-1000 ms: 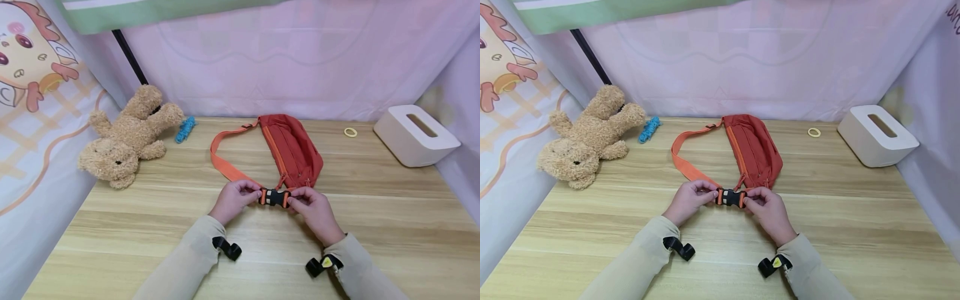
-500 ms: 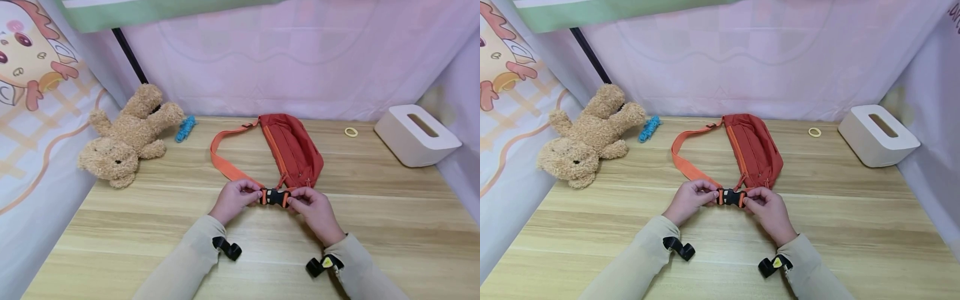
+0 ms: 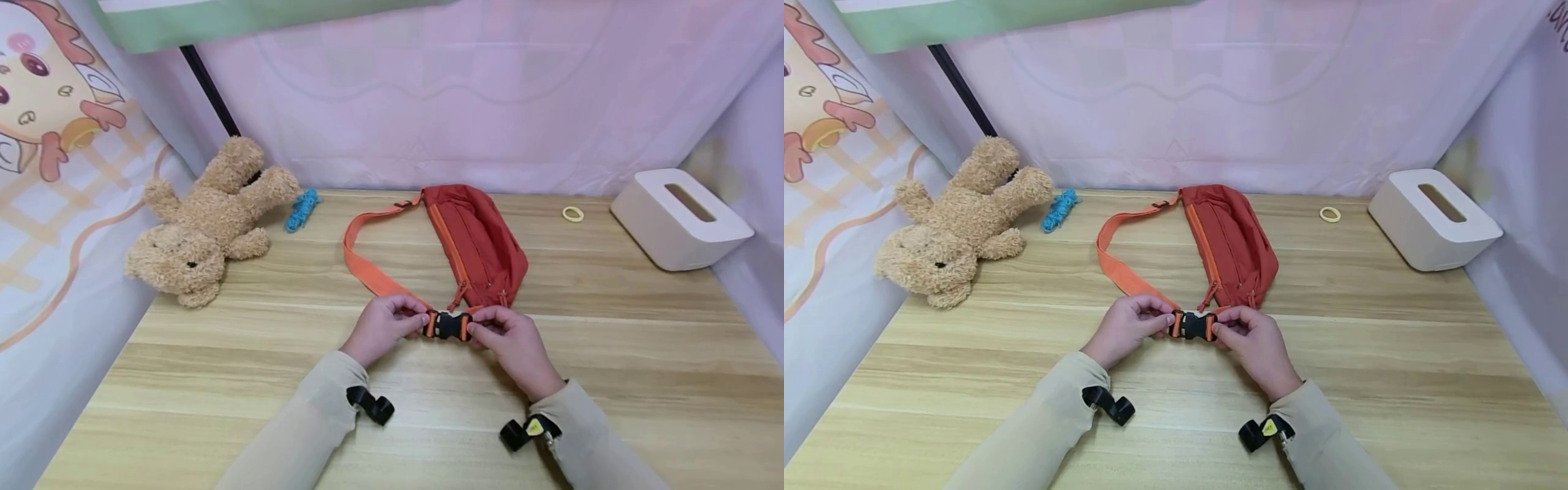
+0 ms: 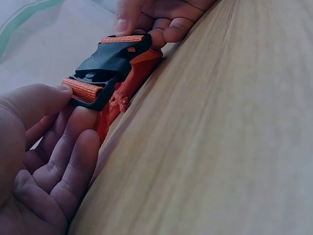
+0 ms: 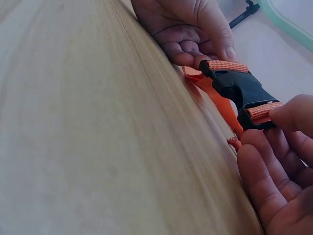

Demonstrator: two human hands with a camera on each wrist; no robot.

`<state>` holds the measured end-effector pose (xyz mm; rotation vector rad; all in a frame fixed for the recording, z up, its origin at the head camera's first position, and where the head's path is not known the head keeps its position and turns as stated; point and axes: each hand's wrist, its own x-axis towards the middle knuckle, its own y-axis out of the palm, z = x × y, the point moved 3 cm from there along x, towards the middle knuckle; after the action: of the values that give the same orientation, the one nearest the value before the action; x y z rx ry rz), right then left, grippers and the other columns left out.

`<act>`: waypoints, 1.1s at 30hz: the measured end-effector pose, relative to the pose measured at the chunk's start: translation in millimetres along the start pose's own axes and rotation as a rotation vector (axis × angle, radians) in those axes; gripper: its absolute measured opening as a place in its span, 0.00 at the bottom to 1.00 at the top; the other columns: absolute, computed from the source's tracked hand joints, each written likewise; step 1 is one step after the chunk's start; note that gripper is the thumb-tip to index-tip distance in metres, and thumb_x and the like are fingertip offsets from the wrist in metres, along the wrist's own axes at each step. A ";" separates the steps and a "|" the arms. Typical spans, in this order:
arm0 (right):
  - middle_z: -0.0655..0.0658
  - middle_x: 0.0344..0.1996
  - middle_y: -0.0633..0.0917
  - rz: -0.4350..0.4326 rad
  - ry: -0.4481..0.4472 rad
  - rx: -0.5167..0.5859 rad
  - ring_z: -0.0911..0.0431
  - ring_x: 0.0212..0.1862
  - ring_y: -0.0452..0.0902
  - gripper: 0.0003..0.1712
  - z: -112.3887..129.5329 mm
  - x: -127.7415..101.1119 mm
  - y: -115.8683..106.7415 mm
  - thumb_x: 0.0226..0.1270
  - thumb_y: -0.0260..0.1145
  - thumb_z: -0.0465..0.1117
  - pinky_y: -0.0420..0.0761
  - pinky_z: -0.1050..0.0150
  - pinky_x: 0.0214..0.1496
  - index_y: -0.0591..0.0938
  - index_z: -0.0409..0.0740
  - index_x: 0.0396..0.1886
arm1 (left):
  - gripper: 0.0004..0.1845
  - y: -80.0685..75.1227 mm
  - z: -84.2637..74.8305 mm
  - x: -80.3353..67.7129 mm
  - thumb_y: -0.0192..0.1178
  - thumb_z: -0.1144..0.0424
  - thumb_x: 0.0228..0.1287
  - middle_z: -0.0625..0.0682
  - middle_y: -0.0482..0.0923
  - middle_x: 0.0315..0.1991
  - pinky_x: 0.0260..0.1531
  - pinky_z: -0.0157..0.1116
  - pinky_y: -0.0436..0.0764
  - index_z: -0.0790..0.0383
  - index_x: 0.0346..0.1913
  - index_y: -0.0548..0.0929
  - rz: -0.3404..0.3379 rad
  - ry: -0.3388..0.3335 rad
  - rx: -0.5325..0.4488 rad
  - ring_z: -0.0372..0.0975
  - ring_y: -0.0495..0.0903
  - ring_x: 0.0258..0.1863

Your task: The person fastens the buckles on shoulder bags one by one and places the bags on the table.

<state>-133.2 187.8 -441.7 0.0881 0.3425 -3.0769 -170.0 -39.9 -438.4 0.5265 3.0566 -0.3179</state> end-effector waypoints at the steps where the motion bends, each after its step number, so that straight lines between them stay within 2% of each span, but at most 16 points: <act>1: 0.38 0.45 0.86 0.002 0.001 -0.003 0.56 0.36 0.84 0.10 0.1 0.0 0.0 0.65 0.72 0.35 0.86 0.62 0.38 0.83 0.33 0.42 | 0.04 -0.1 -0.1 0.0 0.69 0.67 0.64 0.51 0.86 0.33 0.31 0.36 0.85 0.62 0.40 0.87 0.000 0.002 0.005 0.38 0.84 0.29; 8: 0.38 0.45 0.85 0.003 0.017 0.007 0.55 0.35 0.84 0.09 0.4 -0.9 -0.6 0.66 0.70 0.34 0.86 0.62 0.39 0.82 0.32 0.43 | 0.04 -1.0 0.8 0.0 0.69 0.66 0.64 0.50 0.86 0.33 0.30 0.36 0.84 0.60 0.40 0.87 -0.001 0.001 0.018 0.40 0.84 0.29; 19: 0.37 0.42 0.85 -0.007 0.026 0.010 0.55 0.35 0.83 0.11 4.5 -2.7 -0.9 0.67 0.70 0.34 0.85 0.64 0.38 0.79 0.31 0.42 | 0.04 -1.9 2.0 1.1 0.69 0.66 0.64 0.52 0.85 0.31 0.32 0.37 0.85 0.61 0.40 0.85 -0.021 -0.038 -0.030 0.41 0.85 0.29; 33: 0.38 0.46 0.86 0.016 0.012 -0.016 0.55 0.36 0.84 0.09 4.7 -1.8 -0.7 0.66 0.71 0.35 0.85 0.64 0.39 0.83 0.33 0.42 | 0.04 -1.4 0.8 1.1 0.69 0.66 0.64 0.50 0.86 0.32 0.31 0.36 0.85 0.61 0.39 0.86 0.011 0.004 0.022 0.40 0.85 0.30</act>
<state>-131.7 187.5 -436.8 0.1077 0.3644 -3.0590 -171.5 -41.1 -438.9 0.5458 3.0562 -0.3506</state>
